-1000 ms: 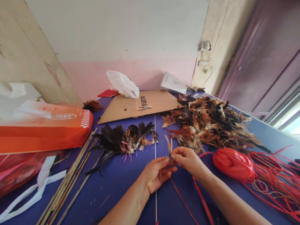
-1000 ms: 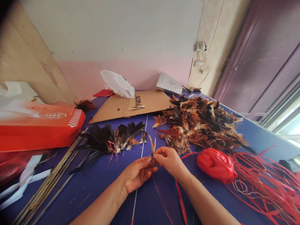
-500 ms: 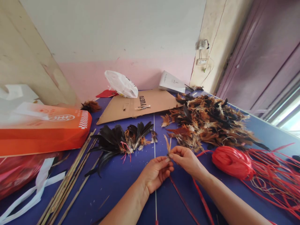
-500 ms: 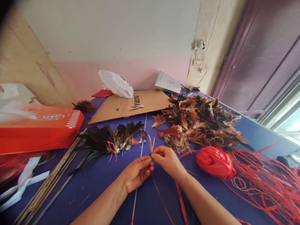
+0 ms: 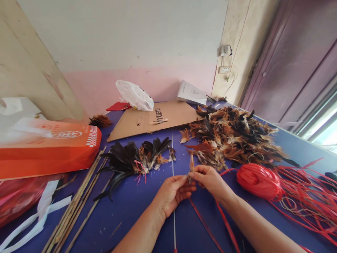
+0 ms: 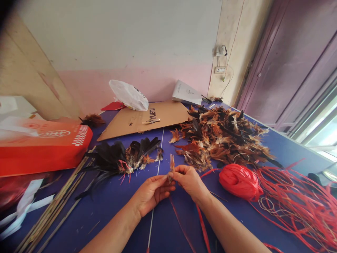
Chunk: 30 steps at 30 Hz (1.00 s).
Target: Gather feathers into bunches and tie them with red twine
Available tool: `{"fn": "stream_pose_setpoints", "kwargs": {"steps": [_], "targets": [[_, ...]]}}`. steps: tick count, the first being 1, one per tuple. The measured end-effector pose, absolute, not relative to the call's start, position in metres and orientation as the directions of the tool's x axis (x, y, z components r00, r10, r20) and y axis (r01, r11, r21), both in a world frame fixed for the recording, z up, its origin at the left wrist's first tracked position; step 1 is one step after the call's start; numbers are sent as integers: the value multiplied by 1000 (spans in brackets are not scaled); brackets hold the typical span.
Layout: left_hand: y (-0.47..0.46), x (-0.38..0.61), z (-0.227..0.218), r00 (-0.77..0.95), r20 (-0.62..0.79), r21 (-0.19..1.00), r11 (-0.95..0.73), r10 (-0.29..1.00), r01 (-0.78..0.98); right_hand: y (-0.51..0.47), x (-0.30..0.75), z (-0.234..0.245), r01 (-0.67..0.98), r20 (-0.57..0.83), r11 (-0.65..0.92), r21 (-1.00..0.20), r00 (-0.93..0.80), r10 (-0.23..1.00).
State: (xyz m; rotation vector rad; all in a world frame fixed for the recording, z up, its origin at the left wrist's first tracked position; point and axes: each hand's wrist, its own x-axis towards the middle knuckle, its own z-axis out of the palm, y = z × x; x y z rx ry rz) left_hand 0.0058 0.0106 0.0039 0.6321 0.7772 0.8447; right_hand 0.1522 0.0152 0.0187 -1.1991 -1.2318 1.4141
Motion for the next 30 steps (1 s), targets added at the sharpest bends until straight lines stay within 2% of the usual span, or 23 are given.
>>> {"fn": "stream_pose_setpoints", "kwargs": {"steps": [3, 7, 11, 17, 20, 24, 27, 30], "targets": [[13, 3, 3, 387, -311, 823, 450, 868, -346, 16, 153, 20, 18, -84, -82, -996, -116, 990], [13, 4, 1, 283, -198, 958, 246, 939, -145, 16, 153, 17, 136, 12, 20, -990, -62, 998], [11, 7, -2, 254, -159, 980, 184, 954, -76, 14, 148, 13, 194, 67, 83, -978, -86, 994], [14, 7, -6, 237, -197, 957, 239, 951, -167, 18, 151, 15, 241, 81, 105, -965, -104, 991], [16, 6, -6, 222, -226, 918, 284, 948, -276, 29, 174, 19, 354, 90, 80, -932, 13, 996], [19, 5, -5, 165, -269, 852, 314, 949, -420, 45, 214, 19, 559, 237, 60, -827, 251, 939], [20, 5, -4, 162, -271, 821, 316, 949, -476, 50, 229, 16, 683, 297, 35, -729, 271, 916], [21, 4, -4, 179, -268, 804, 322, 947, -500, 52, 230, 12, 799, 352, 48, -599, 209, 912]]}}
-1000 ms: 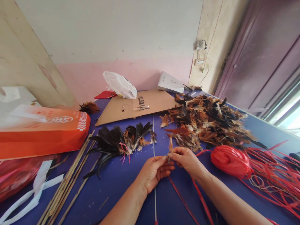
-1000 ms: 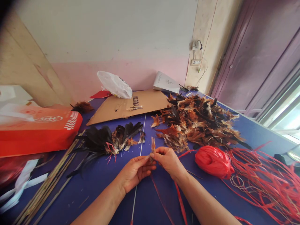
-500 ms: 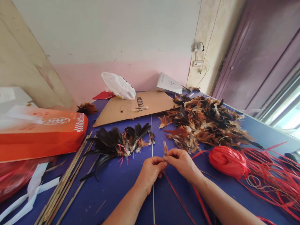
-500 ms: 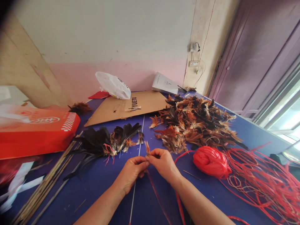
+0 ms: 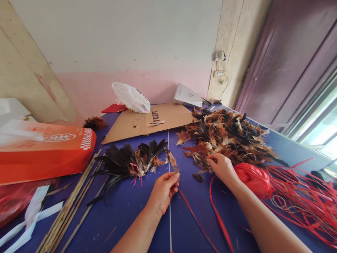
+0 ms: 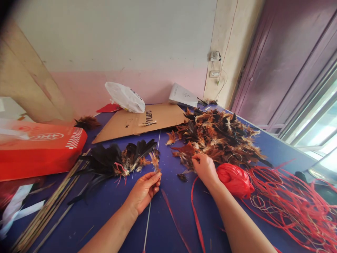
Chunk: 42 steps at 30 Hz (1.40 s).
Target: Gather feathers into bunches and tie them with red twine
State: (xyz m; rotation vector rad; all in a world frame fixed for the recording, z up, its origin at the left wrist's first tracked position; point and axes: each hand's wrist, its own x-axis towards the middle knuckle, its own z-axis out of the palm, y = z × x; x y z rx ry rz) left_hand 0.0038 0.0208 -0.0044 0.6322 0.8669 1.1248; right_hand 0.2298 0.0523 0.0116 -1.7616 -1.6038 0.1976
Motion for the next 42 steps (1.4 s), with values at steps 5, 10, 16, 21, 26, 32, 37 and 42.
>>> {"fn": "stream_pose_setpoints", "kwargs": {"steps": [5, 10, 16, 21, 26, 32, 37, 42], "targets": [[22, 3, -5, 203, -253, 787, 323, 946, -525, 54, 222, 5, 897, 368, 37, -440, 143, 919], [22, 3, -7, 207, -255, 791, 327, 945, -518, 59, 215, 7, 928, 349, 5, -373, 136, 927], [23, 3, -8, 201, -273, 797, 338, 941, -501, 76, 209, 12, 950, 269, -22, -311, 111, 957], [22, 2, -7, 208, -279, 791, 347, 937, -503, 78, 209, 12, 932, 186, -60, -358, 134, 973], [22, 3, -6, 186, -293, 782, 347, 938, -517, 68, 209, 20, 783, 141, -3, -622, 115, 983], [24, 0, -5, 232, -350, 734, 419, 908, -535, 51, 199, 37, 374, -100, -24, -927, -185, 978], [25, -7, 1, 310, -392, 698, 500, 866, -513, 41, 186, 43, 464, -42, 126, -877, -336, 941], [24, -9, 5, 349, -390, 743, 515, 852, -428, 31, 173, 51, 657, 222, 499, -566, -461, 859]]}}
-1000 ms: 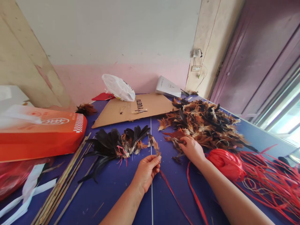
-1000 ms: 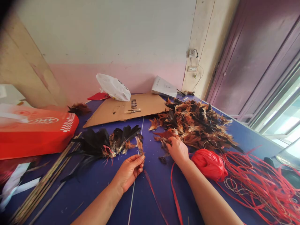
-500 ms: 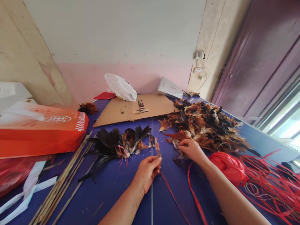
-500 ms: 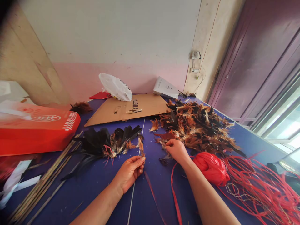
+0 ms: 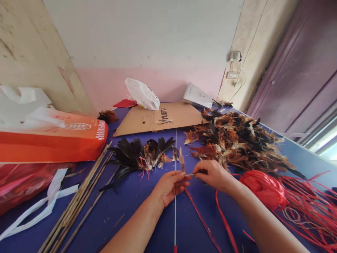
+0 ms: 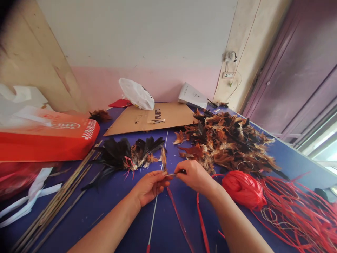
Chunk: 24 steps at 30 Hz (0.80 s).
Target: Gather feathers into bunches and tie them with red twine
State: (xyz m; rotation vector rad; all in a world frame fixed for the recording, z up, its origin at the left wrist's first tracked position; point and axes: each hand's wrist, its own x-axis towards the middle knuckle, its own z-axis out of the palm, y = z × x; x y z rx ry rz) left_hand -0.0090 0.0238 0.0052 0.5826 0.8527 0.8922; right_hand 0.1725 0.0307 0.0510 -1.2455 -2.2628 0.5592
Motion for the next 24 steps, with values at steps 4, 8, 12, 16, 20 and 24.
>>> {"fn": "stream_pose_setpoints", "kwargs": {"steps": [4, 8, 12, 16, 20, 24], "targets": [[23, -11, 6, 404, -390, 764, 536, 827, -360, 24, 165, 56, 733, 302, 636, -240, -566, 767], [24, -13, 5, 443, -385, 772, 545, 810, -326, 21, 161, 57, 744, 289, 668, -6, -638, 714], [23, -13, 3, 454, -401, 789, 552, 796, -271, 19, 158, 56, 726, 292, 683, 79, -672, 680], [23, -11, 5, 429, -419, 799, 550, 800, -243, 18, 156, 56, 706, 295, 705, 66, -688, 663], [22, -10, 5, 456, -407, 816, 539, 791, -207, 16, 154, 57, 689, 309, 724, 15, -692, 653], [20, -10, 4, 508, -382, 807, 546, 772, -223, 16, 153, 57, 678, 380, 733, -51, -666, 642]]}}
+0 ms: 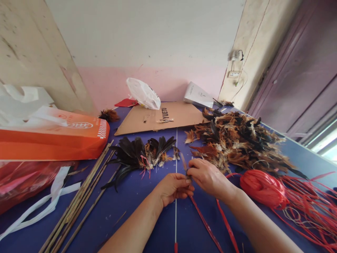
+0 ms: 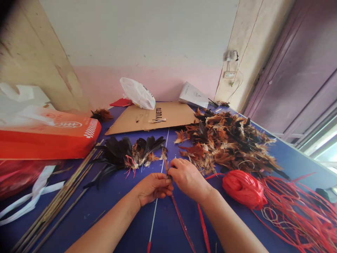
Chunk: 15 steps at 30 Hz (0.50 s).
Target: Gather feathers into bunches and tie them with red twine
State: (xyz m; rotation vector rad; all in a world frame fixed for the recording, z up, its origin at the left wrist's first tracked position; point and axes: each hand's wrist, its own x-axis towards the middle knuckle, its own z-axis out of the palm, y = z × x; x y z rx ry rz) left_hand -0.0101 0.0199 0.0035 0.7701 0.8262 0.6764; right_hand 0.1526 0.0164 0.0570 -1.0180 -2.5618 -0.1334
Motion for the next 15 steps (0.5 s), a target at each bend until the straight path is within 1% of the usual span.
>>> {"fn": "stream_pose_setpoints", "kwargs": {"steps": [2, 4, 6, 8, 10, 13, 15], "targets": [[21, -10, 3, 508, -368, 771, 561, 779, -301, 17, 153, 57, 702, 482, 705, -104, -584, 653], [23, -11, 4, 468, -358, 712, 561, 808, -423, 17, 153, 57, 726, 577, 666, -168, -476, 664], [26, -12, 4, 402, -360, 643, 536, 842, -547, 16, 153, 57, 722, 608, 658, -213, -430, 668], [28, -12, 4, 352, -364, 591, 506, 862, -628, 15, 150, 56, 703, 581, 676, -221, -462, 670], [28, -12, 3, 348, -358, 567, 498, 866, -656, 13, 147, 55, 692, 530, 689, -214, -511, 677], [25, -11, 2, 407, -317, 573, 515, 857, -638, 12, 143, 53, 707, 476, 672, -222, -522, 707], [22, -10, 2, 449, -284, 603, 522, 847, -603, 12, 142, 52, 723, 467, 651, -232, -505, 726]]}}
